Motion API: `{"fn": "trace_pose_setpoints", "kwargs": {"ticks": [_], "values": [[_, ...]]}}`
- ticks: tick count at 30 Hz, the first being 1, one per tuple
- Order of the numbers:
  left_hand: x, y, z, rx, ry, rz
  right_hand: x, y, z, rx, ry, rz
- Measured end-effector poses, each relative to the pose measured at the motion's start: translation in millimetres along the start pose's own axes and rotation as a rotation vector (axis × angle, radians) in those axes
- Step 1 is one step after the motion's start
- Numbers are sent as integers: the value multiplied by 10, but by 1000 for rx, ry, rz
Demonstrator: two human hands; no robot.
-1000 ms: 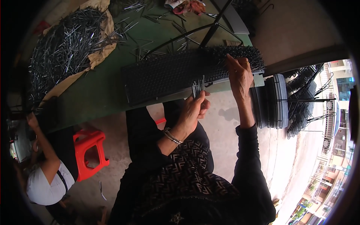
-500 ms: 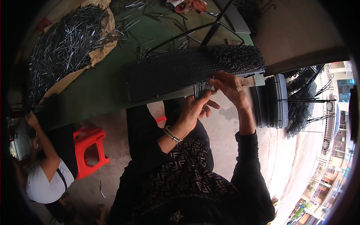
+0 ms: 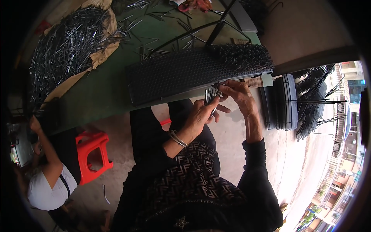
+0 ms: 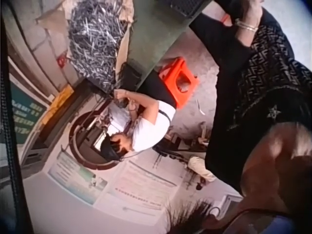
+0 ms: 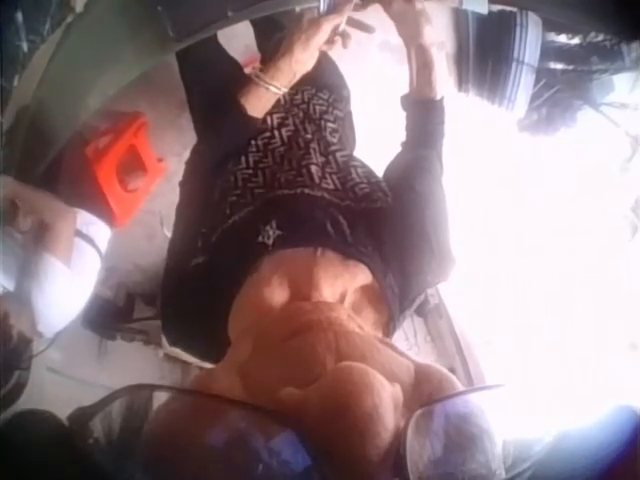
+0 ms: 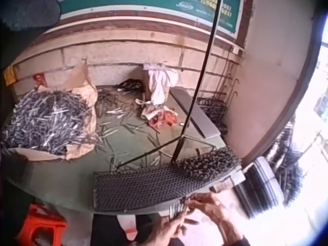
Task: Manually inserting thin metal pins or wires into a mesh plate on a workbench.
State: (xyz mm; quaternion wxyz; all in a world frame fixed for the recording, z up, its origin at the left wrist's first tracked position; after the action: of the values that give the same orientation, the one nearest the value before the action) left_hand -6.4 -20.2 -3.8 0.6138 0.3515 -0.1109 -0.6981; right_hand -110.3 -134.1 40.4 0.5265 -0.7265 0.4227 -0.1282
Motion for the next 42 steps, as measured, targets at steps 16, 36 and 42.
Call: {"fn": "trace_pose_setpoints", "kwargs": {"ticks": [16, 36, 42], "values": [[34, -73, 60, 44, 40, -58, -120, 88, -65, 19, 10, 20], [208, -214, -188, -272, 62, -54, 192, 141, -557, -407, 874, -250], [233, -232, -220, -320, 5, -31, 189, 181, -522, -410, 891, -240]]}}
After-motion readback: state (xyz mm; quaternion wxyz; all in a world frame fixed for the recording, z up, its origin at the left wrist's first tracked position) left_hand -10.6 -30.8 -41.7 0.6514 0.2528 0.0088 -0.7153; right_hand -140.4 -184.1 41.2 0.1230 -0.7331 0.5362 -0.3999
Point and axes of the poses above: each hand's wrist, its own x-axis towards the middle knuckle, its own z-axis out of the palm, y = z × x, the point moved 3 cm from there along x, towards the middle knuckle, and after that the axes turned 15 degrees about -x, right-handed, at the moved point
